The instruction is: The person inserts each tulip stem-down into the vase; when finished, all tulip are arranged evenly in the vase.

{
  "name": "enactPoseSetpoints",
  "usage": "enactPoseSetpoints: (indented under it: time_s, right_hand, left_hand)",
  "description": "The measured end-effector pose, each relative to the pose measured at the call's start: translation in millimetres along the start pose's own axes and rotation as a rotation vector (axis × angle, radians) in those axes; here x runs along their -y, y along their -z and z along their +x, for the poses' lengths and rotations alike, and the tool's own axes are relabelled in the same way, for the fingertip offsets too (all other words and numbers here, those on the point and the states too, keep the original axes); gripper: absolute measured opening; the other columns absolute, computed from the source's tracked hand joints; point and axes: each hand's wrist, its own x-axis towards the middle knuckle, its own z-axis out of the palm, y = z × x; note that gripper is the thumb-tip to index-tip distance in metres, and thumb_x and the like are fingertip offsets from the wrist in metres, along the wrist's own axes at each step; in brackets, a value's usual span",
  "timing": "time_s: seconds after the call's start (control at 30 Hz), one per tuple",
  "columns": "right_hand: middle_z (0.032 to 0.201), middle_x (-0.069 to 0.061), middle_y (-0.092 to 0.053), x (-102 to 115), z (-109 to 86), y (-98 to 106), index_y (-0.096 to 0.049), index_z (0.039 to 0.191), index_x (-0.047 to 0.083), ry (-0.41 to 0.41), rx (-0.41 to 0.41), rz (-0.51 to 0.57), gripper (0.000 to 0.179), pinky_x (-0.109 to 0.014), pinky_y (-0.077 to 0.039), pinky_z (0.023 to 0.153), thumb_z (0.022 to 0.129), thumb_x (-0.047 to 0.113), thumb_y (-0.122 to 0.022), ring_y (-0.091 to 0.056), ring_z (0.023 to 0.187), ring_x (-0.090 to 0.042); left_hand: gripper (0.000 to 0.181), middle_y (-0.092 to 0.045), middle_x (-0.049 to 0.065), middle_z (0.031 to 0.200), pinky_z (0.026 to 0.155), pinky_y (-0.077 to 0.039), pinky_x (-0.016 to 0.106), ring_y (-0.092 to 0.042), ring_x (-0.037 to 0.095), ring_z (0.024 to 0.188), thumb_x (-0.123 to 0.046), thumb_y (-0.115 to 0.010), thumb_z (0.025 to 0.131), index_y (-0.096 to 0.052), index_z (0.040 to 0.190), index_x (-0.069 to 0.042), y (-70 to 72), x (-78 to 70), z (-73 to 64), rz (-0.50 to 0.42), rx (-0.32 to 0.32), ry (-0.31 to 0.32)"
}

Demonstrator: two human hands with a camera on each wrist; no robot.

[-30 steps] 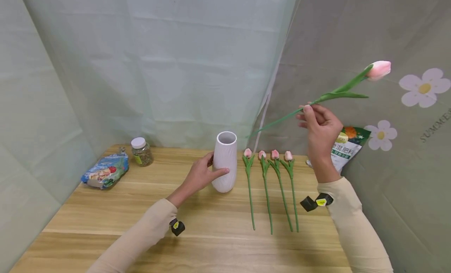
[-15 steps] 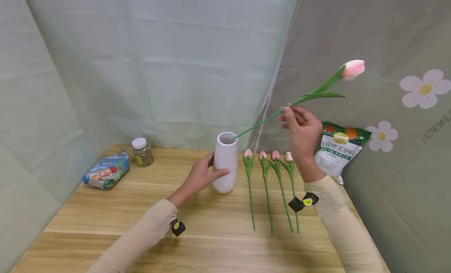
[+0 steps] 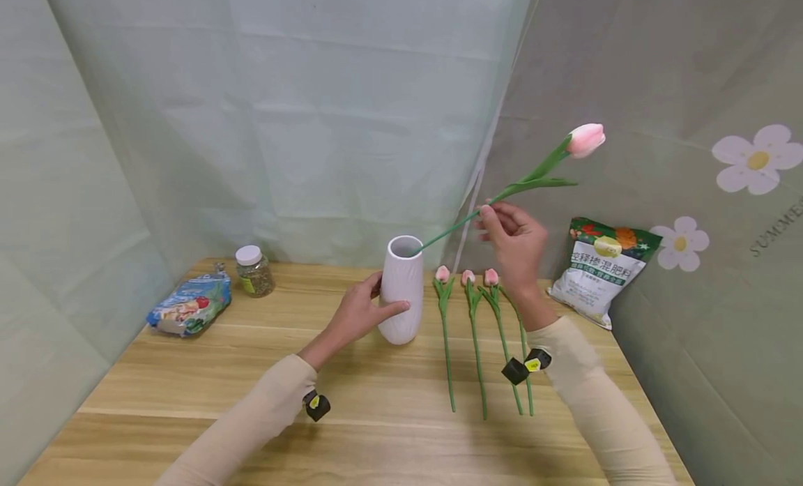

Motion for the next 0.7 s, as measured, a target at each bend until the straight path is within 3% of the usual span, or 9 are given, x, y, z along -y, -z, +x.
enactPoseSetpoints:
  time_s: [0.37,0.57,0.7]
  right_hand:
    - [0.083,0.006,-0.077,-17,-13.1,-12,-0.071,0.101,-0.015,-0.044,0.046,-0.012,0.022,-0.027,-0.062,0.059,0.095,0.006,-0.073,-0.074,0.069,-0.011]
    - [0.086,-0.013,-0.077,-21,-17.6,-17,-0.07,0.101,-0.015,-0.054,0.049,0.016,0.022,-0.024,-0.061,0.058,0.094,0.006,-0.074,-0.073,0.068,-0.01]
    - [0.088,-0.014,-0.077,-22,-20.6,-20,-0.071,0.1,-0.014,-0.074,0.069,0.015,0.022,-0.026,-0.062,0.059,0.094,0.008,-0.074,-0.074,0.07,-0.01]
  left_hand:
    - [0.078,-0.062,0.019,0.138,0.106,-0.052,0.051,-0.062,0.033,0.126,-0.035,-0.086,0.084,-0.051,0.145,0.0,1.0,-3.2,0.1,0.016,0.004,-0.004]
    - [0.079,-0.062,0.019,0.139,0.105,-0.052,0.052,-0.062,0.034,0.126,-0.036,-0.086,0.085,-0.051,0.146,-0.001,0.9,-3.1,-0.1,0.012,0.004,-0.005]
    - [0.079,-0.061,0.019,0.139,0.106,-0.052,0.053,-0.062,0.034,0.126,-0.036,-0.086,0.084,-0.051,0.146,-0.001,0.8,-2.9,-0.8,0.006,0.004,0.0]
